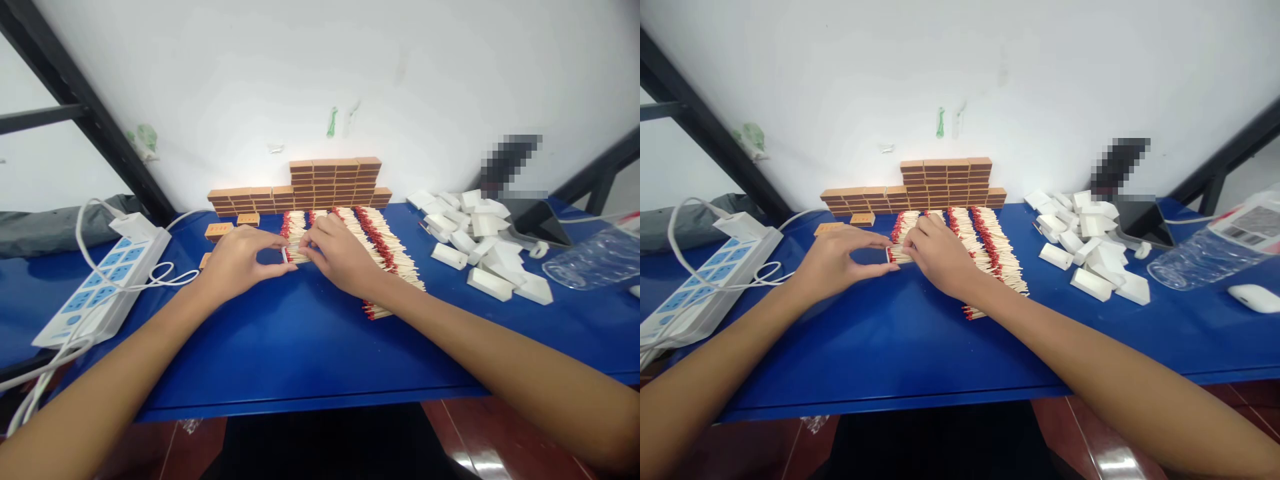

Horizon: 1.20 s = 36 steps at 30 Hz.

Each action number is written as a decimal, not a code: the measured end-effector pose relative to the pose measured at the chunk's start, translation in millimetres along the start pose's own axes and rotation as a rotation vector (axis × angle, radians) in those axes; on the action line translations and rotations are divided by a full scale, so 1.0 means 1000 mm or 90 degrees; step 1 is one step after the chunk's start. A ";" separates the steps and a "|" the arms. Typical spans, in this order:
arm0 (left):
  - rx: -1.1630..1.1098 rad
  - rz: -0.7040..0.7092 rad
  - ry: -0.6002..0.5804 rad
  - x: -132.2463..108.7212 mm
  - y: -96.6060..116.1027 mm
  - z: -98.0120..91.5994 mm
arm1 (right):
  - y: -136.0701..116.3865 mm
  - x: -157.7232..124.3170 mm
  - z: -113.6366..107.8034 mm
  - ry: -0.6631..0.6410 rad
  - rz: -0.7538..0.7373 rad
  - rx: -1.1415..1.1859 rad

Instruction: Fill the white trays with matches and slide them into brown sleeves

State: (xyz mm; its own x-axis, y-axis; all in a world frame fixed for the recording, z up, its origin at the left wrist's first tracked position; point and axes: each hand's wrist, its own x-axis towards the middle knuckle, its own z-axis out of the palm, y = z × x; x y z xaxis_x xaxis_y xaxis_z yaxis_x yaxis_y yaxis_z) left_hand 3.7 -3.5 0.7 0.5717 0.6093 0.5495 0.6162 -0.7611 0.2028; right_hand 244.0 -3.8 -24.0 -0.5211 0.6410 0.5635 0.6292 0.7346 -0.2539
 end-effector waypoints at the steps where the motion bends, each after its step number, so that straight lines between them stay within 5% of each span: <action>1: 0.002 -0.010 -0.005 0.000 0.000 -0.001 | 0.001 0.000 0.000 0.008 -0.001 0.007; 8: 0.083 -0.140 0.046 0.000 -0.017 -0.010 | 0.011 -0.004 0.005 -0.014 -0.004 0.012; 13: 0.090 -0.134 0.046 0.000 -0.020 -0.009 | 0.008 -0.007 0.015 -0.083 -0.021 -0.012; 36: 0.114 -0.136 -0.017 -0.001 -0.021 -0.009 | 0.003 -0.004 0.002 -0.110 -0.016 0.027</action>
State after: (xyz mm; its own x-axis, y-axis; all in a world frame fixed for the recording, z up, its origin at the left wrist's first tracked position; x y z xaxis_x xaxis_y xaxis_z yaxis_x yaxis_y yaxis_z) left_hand -14.2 9.7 3.5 0.4316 0.7588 0.4878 0.8086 -0.5651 0.1636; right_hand 247.4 -3.9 -28.5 -0.6294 0.6486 0.4280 0.5923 0.7570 -0.2760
